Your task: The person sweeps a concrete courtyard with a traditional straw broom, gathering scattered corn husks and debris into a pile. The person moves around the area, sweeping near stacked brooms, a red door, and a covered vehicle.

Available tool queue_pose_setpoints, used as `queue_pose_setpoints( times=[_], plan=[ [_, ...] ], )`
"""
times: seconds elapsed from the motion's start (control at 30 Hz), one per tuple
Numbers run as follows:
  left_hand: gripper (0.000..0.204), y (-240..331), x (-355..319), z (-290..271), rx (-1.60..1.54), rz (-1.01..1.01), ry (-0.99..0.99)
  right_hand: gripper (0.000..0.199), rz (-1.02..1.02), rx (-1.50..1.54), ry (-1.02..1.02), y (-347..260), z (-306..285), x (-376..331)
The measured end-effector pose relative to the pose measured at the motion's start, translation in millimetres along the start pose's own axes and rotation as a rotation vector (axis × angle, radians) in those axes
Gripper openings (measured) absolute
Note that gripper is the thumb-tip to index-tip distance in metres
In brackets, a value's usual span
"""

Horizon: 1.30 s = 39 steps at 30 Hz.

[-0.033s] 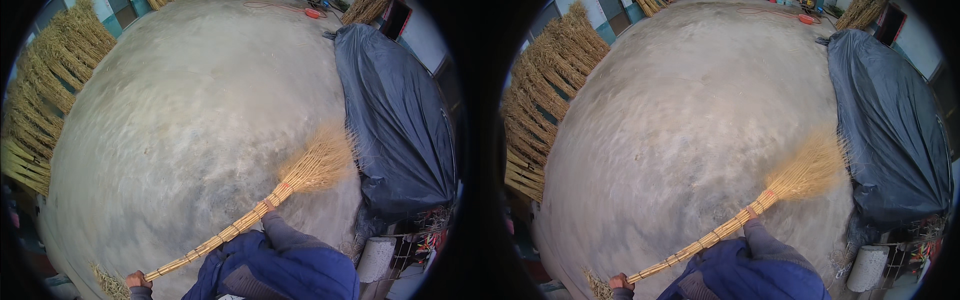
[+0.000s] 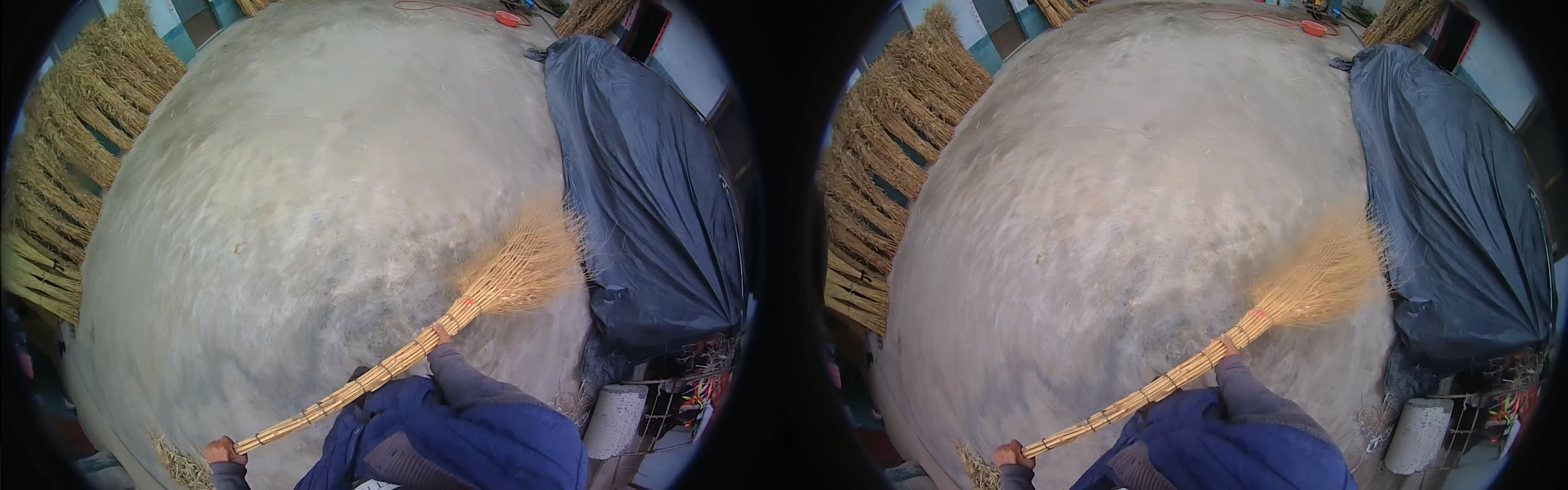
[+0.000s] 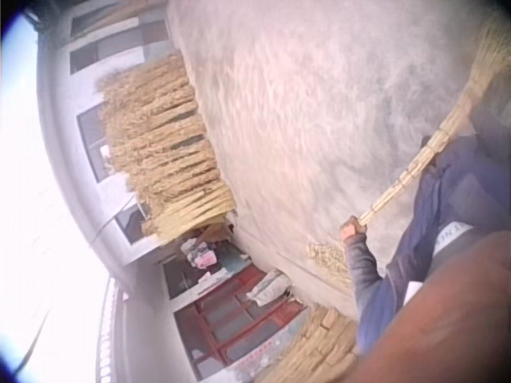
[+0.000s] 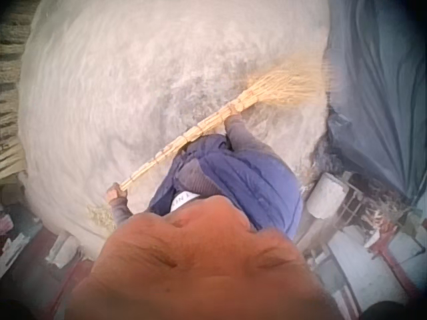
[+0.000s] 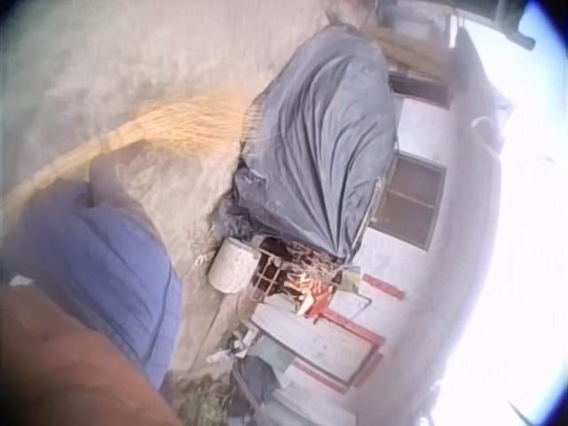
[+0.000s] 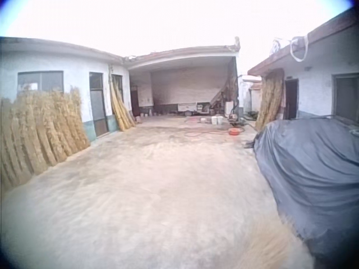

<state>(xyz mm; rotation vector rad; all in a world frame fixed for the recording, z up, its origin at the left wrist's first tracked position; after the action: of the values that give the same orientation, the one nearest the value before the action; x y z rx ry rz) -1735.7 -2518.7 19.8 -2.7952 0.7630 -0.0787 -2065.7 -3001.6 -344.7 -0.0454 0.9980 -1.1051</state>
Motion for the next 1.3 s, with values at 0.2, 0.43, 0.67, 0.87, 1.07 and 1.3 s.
queue_pose_setpoints(
  times=[0.2,0.43,0.67,0.87,1.07,1.3],
  plan=[
    [0.018,64.6,233.7,1.2,-0.062,0.24,0.028,0.025,-0.142,0.108,0.101,6.5,55.9,58.8],
    [0.016,159.2,411.8,-69.3,-0.052,0.439,0.069,0.035,-0.218,0.104,0.343,-21.8,142.8,96.7],
    [0.02,167.6,443.7,-83.1,-0.065,0.316,0.099,0.031,-0.096,-0.001,0.393,16.7,221.4,191.1],
    [0.026,202.1,321.8,-180.9,0.316,-0.384,-0.453,0.032,0.315,-0.248,0.133,116.2,345.9,276.7],
    [0.028,261.6,272.8,-264.3,0.391,-0.801,-0.514,0.034,0.617,-0.535,-0.237,210.3,532.4,275.4],
    [0.031,291.6,294.2,-261.8,0.364,-0.883,-0.466,0.048,0.457,-0.715,-0.471,180.0,659.5,266.4]
  ],
)
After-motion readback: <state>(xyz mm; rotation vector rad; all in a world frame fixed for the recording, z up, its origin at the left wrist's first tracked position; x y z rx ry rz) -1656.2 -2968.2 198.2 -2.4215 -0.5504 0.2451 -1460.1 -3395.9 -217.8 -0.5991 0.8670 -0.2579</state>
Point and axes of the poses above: each hand's wrist, its own x-axis towards the middle knuckle, its own z-axis out of the palm, y = z × x, the point moved 1 cm from there along x, towards the middle knuckle, and after that the axes turned 15 degrees about -z, right-handed, at the moved point
